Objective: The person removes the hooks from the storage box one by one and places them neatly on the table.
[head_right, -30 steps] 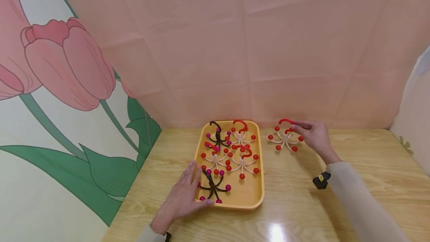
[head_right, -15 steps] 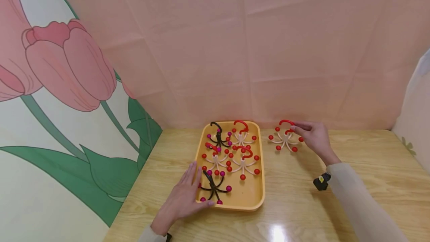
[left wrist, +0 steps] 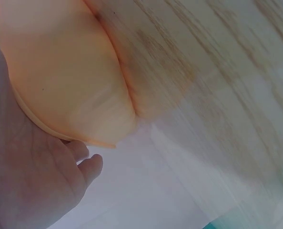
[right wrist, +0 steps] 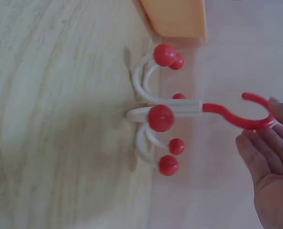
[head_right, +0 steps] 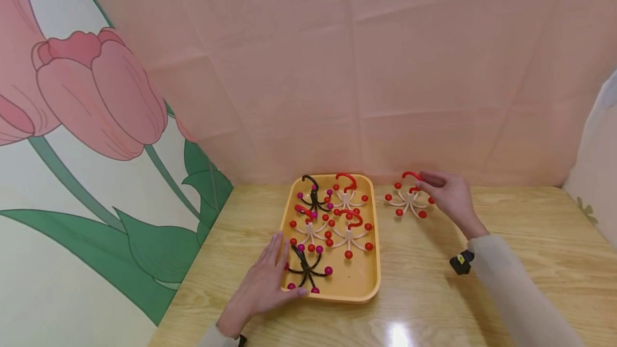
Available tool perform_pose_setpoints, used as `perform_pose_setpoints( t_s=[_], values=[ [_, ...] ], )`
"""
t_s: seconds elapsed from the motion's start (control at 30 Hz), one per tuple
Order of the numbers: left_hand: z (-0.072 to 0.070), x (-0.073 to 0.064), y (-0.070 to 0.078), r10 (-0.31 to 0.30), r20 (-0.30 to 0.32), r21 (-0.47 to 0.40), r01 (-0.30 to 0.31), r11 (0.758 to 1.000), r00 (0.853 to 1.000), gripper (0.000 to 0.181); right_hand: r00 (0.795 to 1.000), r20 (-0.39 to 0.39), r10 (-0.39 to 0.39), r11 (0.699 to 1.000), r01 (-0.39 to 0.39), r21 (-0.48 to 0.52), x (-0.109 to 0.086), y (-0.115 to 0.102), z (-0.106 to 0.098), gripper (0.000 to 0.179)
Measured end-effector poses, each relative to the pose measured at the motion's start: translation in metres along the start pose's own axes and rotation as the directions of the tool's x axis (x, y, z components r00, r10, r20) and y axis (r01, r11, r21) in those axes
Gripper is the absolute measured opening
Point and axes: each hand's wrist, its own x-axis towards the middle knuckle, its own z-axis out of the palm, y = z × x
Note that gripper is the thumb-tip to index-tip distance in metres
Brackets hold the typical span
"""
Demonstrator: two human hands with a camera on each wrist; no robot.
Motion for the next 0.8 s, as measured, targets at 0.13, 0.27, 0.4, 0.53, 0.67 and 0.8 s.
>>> perform_pose_setpoints(
  t_s=[0.13, 0.27, 0.4, 0.53, 0.67, 0.8],
  values=[
    [0.0, 0.0, 0.0, -0.002, -0.002, -0.006, 0.002, 1.0, 1.0, 0.125, 1.0, -0.004, -0.007, 1.0, 0.007, -0.019, -0.002, -0.014, -0.001, 0.061],
    [0.0, 0.0, 0.0, -0.006, 0.001, -0.014, 0.006, 1.0, 1.0, 0.124, 1.0, -0.006, 0.004, 1.0, -0.004, -0.019, -0.007, -0.031, 0.0, 0.065],
    [0.0, -0.001, 0.0, -0.001, 0.006, -0.018, 0.002, 1.0, 1.0, 0.125, 0.996, -0.05, -0.08, 0.995, 0.077, -0.059, -0.014, -0.05, 0.005, 0.055],
    [0.0, -0.001, 0.0, 0.0, 0.006, -0.02, 0.001, 1.0, 1.0, 0.125, 0.976, -0.082, -0.203, 0.975, 0.193, -0.113, -0.022, -0.073, 0.015, 0.034],
    [-0.001, -0.002, 0.0, -0.006, 0.006, -0.031, 0.007, 1.0, 1.0, 0.124, 0.946, -0.068, -0.317, 0.945, 0.308, -0.113, -0.032, -0.094, 0.025, 0.02],
    [-0.001, -0.002, 0.0, -0.003, 0.002, -0.037, 0.003, 0.999, 1.0, 0.124, 0.934, -0.01, -0.357, 0.931, 0.355, -0.082, -0.043, -0.113, 0.035, 0.021]
  ],
)
